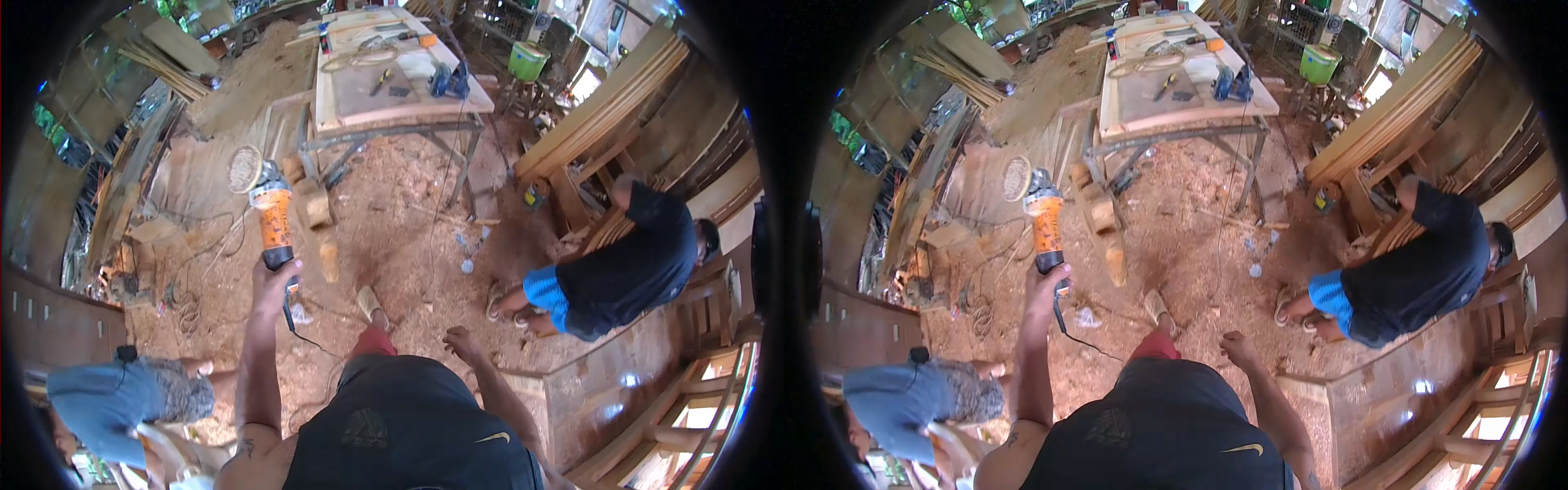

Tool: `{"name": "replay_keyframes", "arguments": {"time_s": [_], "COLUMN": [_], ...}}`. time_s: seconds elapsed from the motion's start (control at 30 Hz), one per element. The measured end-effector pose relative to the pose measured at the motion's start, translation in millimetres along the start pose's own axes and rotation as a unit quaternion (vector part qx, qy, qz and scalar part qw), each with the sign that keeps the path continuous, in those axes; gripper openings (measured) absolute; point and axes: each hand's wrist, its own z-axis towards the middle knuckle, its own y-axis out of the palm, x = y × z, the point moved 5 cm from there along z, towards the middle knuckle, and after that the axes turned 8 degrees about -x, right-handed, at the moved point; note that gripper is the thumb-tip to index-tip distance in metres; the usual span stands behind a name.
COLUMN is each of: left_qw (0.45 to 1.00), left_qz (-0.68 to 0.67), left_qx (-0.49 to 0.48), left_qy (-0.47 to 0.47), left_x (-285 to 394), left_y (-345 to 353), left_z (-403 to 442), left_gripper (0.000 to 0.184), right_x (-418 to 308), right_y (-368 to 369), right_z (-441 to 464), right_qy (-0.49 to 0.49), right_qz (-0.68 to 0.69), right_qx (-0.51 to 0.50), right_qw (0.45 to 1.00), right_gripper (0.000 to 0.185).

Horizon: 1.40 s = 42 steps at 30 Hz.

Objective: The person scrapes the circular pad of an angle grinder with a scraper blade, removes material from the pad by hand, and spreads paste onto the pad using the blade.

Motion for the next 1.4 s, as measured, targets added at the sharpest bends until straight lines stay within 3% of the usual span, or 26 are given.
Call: {"name": "replay_keyframes", "arguments": {"time_s": [0.1, 0.13, 0.2, 0.23, 0.3, 0.37, 0.43, 0.53, 0.7, 0.83, 0.93, 1.03, 1.13, 1.23, 1.4], "left_qw": [0.999, 0.998, 0.996, 0.996, 0.993, 0.992, 0.987, 0.986, 0.976, 0.965, 0.953, 0.943, 0.946, 0.941, 0.943], "left_qz": [0.031, 0.062, 0.07, 0.062, 0.103, 0.1, 0.153, 0.144, 0.208, 0.25, 0.281, 0.307, 0.277, 0.281, 0.272], "left_qx": [-0.01, -0.017, -0.04, -0.05, -0.053, -0.063, -0.045, -0.055, -0.041, -0.01, -0.011, -0.001, 0.002, 0.015, 0.019], "left_qy": [0.001, 0.002, -0.023, -0.037, -0.038, -0.044, -0.032, -0.058, -0.039, -0.076, -0.11, -0.129, -0.171, -0.19, -0.192], "left_x": [3.2, -2.3, -5.2, -1.0, -3.0, -13.6, -21.2, 6.2, 19.7, -7.2, -25.2, -57.5, -62.1, -75.2, -78.2], "left_y": [14.4, 15.9, 19.9, 29.2, 31.6, 36.4, 37.7, 55.6, 74.0, 90.0, 106.8, 121.7, 141.7, 153.5, 164.3], "left_z": [104.4, 136.0, 188.8, 214.1, 265.6, 313.2, 353.6, 387.7, 458.9, 527.8, 577.2, 616.0, 632.4, 641.4, 649.1], "left_gripper": [0.037, 0.038, 0.036, 0.036, 0.034, 0.033, 0.03, 0.03, 0.038, 0.051, 0.065, 0.08, 0.086, 0.089, 0.09], "right_x": [5.6, 2.3, -2.2, -78.3, -113.8, -134.2, -143.6, -210.6, -261.3, -363.9, -432.6, -494.3, -526.7, -569.3, -607.6], "right_y": [-30.4, -44.3, -49.4, -54.4, -57.4, -59.0, -62.9, -63.2, -83.2, -109.1, -132.0, -159.8, -184.1, -200.2, -200.8], "right_z": [97.3, 134.9, 186.2, 172.9, 208.1, 239.9, 268.5, 294.1, 398.7, 473.4, 530.5, 577.1, 639.9, 680.1, 745.7], "right_qy": [0.042, 0.013, -0.037, 0.133, 0.019, -0.029, -0.014, 0.039, -0.023, -0.045, -0.113, -0.186, -0.332, -0.344, -0.247], "right_qz": [0.024, -0.13, -0.42, -0.284, -0.347, -0.324, -0.218, -0.161, -0.117, -0.093, -0.063, -0.167, -0.207, -0.337, -0.441], "right_qx": [0.047, 0.039, 0.006, 0.023, -0.018, 0.006, 0.092, 0.07, 0.084, 0.091, 0.093, 0.134, 0.151, 0.157, 0.092], "right_qw": [0.998, 0.991, 0.907, 0.949, 0.937, 0.945, 0.972, 0.984, 0.989, 0.99, 0.987, 0.959, 0.908, 0.862, 0.858], "right_gripper": [0.034, 0.032, 0.027, 0.037, 0.033, 0.033, 0.035, 0.037, 0.039, 0.042, 0.036, 0.033, 0.032, 0.042, 0.062]}}
